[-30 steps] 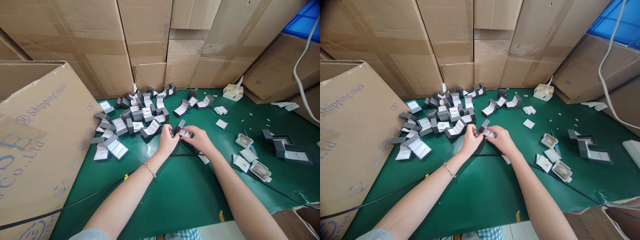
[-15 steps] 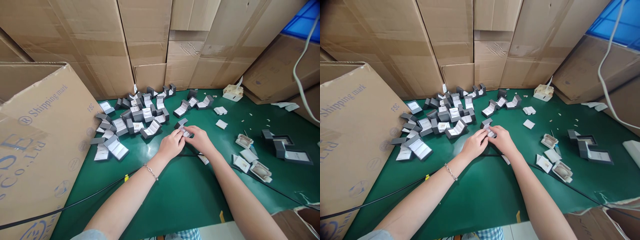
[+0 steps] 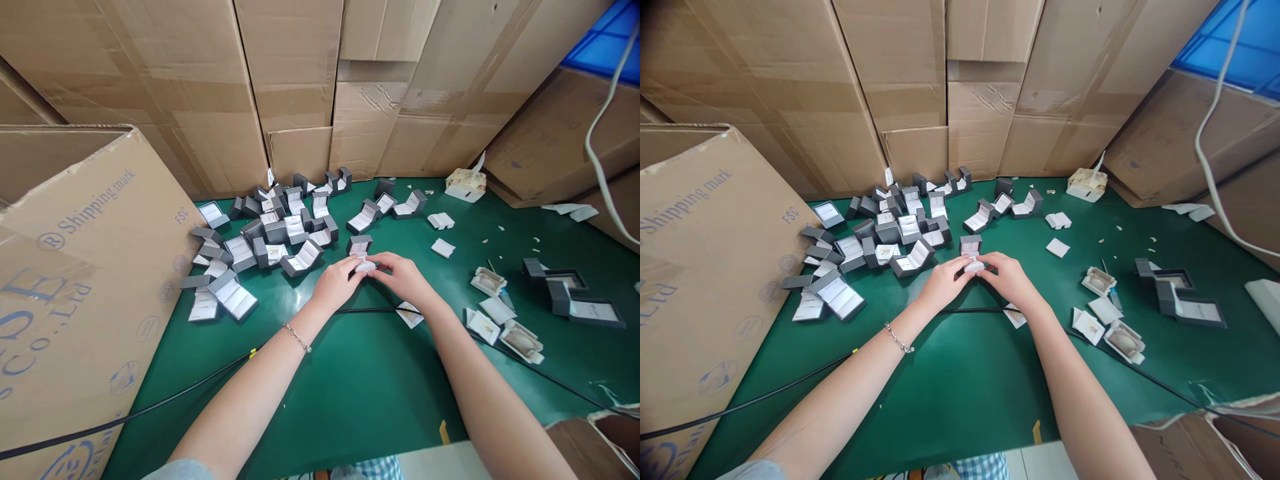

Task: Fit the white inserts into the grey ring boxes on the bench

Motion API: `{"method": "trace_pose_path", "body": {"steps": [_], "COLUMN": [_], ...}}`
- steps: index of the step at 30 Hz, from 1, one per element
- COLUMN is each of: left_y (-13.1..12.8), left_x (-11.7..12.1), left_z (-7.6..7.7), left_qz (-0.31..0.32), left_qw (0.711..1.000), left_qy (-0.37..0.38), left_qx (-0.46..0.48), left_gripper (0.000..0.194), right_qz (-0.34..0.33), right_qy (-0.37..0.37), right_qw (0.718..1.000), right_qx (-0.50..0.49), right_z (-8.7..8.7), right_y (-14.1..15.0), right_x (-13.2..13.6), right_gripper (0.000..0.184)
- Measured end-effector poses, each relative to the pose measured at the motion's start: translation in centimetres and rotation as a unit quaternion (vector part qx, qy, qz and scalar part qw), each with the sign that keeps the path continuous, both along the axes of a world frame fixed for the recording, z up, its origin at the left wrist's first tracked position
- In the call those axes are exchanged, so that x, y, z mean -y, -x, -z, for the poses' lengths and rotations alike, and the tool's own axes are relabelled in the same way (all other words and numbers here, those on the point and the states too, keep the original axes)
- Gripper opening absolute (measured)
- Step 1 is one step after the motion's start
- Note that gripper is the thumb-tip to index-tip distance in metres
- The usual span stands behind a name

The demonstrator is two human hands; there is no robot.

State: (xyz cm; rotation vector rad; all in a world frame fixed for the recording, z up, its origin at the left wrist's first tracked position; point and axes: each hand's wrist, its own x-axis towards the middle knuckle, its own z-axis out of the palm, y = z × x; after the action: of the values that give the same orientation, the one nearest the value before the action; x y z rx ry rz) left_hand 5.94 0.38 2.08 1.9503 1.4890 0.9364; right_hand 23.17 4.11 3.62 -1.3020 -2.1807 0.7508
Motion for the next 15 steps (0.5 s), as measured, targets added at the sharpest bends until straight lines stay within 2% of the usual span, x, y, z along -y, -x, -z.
{"method": "trace_pose_path", "body": {"steps": [8, 15], "left_y": [-0.13, -0.17], "left_x": [-0.16, -0.28], "left_z": [0.15, 0.37], "left_qz": [-0.012, -0.025], "left_qw": [1.000, 0.999], "left_qy": [-0.008, 0.001], "left_qx": [0.008, 0.021], "left_gripper": [0.030, 0.030], "right_qz": [0.002, 0.071], "right_qy": [-0.010, 0.021], "right_qw": [1.000, 0.997], "right_qx": [0.002, 0.015], "right_z": [-0.22, -0.65], "right_y": [0.10, 0.26], "right_x": [-0.01, 0.09], "right_gripper": [0.025, 0.023]}}
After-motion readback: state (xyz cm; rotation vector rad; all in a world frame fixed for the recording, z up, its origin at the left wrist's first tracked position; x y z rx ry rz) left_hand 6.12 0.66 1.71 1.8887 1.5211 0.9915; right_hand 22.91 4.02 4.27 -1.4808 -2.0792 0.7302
